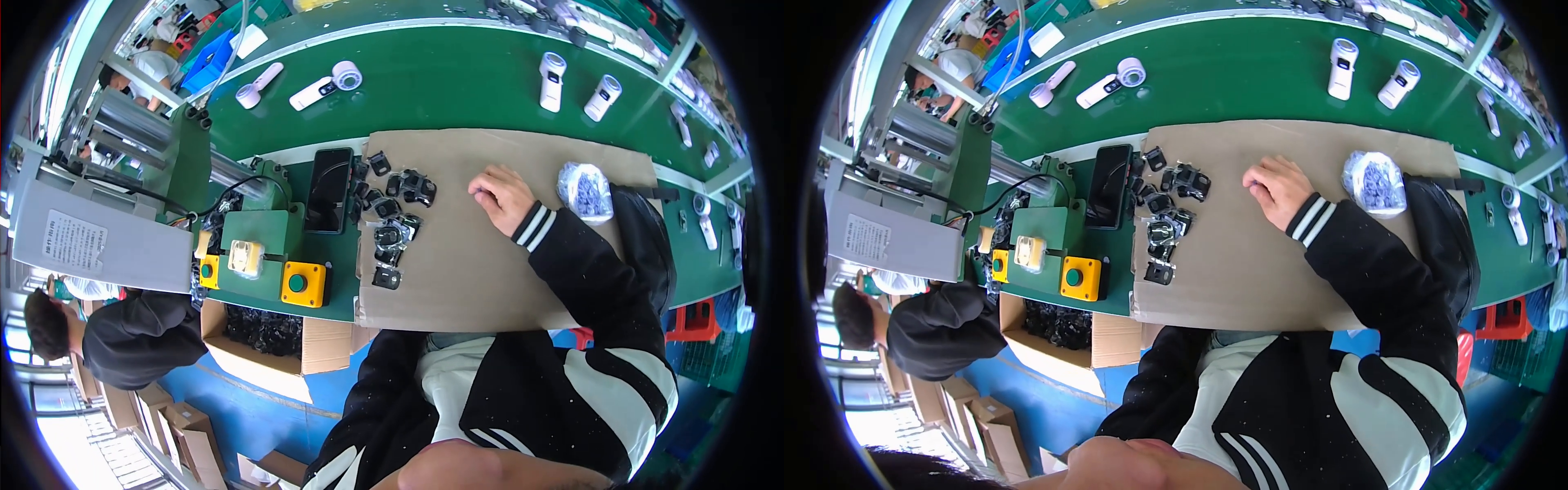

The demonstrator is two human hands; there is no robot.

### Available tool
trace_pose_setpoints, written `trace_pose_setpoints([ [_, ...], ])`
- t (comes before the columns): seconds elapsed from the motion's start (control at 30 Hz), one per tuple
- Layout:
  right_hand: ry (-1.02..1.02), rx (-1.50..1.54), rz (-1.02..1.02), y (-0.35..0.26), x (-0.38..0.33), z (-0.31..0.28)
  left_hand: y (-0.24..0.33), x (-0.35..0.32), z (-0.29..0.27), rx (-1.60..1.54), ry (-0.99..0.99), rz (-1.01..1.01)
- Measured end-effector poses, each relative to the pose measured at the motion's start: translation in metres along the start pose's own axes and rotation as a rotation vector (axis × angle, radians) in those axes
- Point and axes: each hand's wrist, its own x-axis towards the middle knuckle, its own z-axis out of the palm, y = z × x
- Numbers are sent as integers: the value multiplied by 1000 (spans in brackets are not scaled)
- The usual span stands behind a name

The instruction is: Assemble components of small handheld devices at a production workstation using an assembly press.

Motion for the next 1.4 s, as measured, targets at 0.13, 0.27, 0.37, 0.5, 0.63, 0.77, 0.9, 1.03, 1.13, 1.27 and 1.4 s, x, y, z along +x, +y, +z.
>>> trace_pose_setpoints([
  [0.13,6,46,52,-1,-5,-14,-39,61,-117,-1198,-747,-389],
  [0.27,59,208,156,-15,6,1,-18,46,-143,-1070,-739,-313],
  [0.37,68,283,231,-16,7,-3,-21,14,-165,-951,-713,-302],
  [0.5,44,379,332,-19,9,-10,5,-98,-232,-794,-654,-302],
  [0.63,17,403,386,-21,6,-20,11,-298,-264,-632,-585,-291],
  [0.77,16,410,363,-18,11,-14,23,-267,-223,-484,-476,-247],
  [0.9,-8,406,381,-20,12,-15,38,-231,-182,-325,-390,-204],
  [1.03,-13,371,345,-23,12,-16,47,-199,-141,-163,-312,-147],
  [1.13,61,279,194,-16,11,-11,58,-175,-109,-42,-256,-109],
  [1.27,32,348,272,-18,8,-12,65,-153,-74,112,-172,-35],
  [1.4,11,389,272,-16,6,-7,65,-142,-50,269,-78,48],
])
